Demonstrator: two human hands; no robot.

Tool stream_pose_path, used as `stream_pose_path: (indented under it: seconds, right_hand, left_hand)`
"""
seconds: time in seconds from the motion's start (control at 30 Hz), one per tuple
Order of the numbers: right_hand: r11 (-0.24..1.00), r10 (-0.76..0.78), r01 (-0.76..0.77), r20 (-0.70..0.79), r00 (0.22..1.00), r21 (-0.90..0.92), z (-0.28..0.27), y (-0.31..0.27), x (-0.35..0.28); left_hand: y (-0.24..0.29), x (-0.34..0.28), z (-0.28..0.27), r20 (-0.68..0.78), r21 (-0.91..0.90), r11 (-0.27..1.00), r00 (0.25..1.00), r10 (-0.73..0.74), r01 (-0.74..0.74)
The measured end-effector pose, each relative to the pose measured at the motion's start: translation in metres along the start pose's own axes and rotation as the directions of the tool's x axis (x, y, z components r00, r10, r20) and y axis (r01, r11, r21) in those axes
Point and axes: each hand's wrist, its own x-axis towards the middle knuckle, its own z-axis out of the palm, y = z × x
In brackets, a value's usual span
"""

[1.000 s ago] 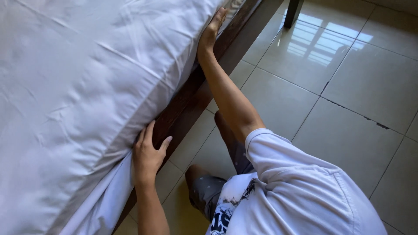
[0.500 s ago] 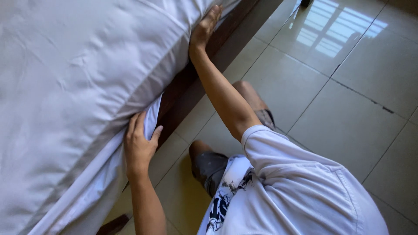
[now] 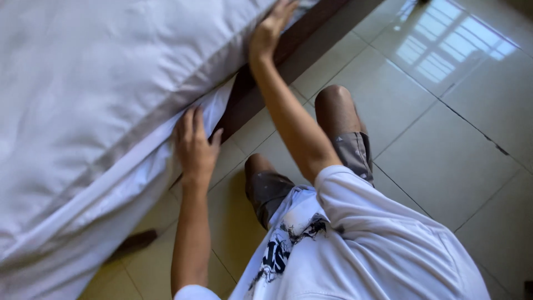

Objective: The person kneels on the floor and tucks a white fitted sheet under the mattress of a wooden bed frame. They work along the side and corner of the bed, pulling the sheet tight and securing it under the mattress by hand.

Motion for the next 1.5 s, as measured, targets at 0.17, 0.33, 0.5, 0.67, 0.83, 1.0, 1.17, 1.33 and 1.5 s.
stream_pose_path:
  seconds: [0.17,0.33,0.5,0.67,0.83,1.0,1.17,1.33,1.5]
  right_hand:
    - [0.974,-0.109,0.104,-0.01,0.994,-0.199,-0.041,-0.013,0.012]
    - [0.841,-0.434,0.54,0.616,0.658,0.015,-0.08,-0.153,-0.047]
    - [0.677,-0.308,0.691,0.95,-0.045,0.252,-0.099,-0.156,-0.067]
    - [0.529,-0.089,0.78,0.936,-0.342,0.335,-0.099,-0.153,-0.079]
    - [0.421,-0.074,0.817,0.913,-0.402,0.394,-0.099,-0.151,-0.079]
    - [0.42,-0.058,0.808,0.901,-0.43,0.413,-0.089,-0.149,-0.073]
    - [0.423,-0.107,0.791,0.891,-0.441,0.442,-0.076,-0.13,-0.066]
    - [0.53,0.039,0.775,0.902,-0.429,0.345,-0.062,-0.114,-0.061]
    - [0.59,0.331,0.792,0.846,-0.418,0.16,-0.036,-0.142,-0.061]
  left_hand:
    - [0.006,-0.006,0.014,-0.081,0.033,0.999,0.997,-0.014,0.017]
    - [0.027,-0.022,0.025,-0.259,-0.086,0.992,0.963,0.068,-0.093]
    - [0.06,-0.037,0.028,-0.087,-0.265,0.963,0.996,0.028,-0.05]
    - [0.076,-0.039,0.026,-0.016,-0.194,0.978,0.997,-0.077,0.073]
    - [0.067,-0.033,0.025,0.004,-0.113,0.971,0.977,-0.211,0.21]
    - [0.058,-0.019,0.028,-0.015,-0.017,0.969,0.969,-0.246,0.245]
    - [0.037,-0.003,0.021,-0.069,-0.001,0.97,0.967,-0.244,0.244]
    - [0.016,0.012,0.013,-0.06,-0.036,0.975,0.974,-0.221,0.219]
    - [0.001,0.023,0.013,0.036,0.038,0.972,0.972,-0.232,0.23]
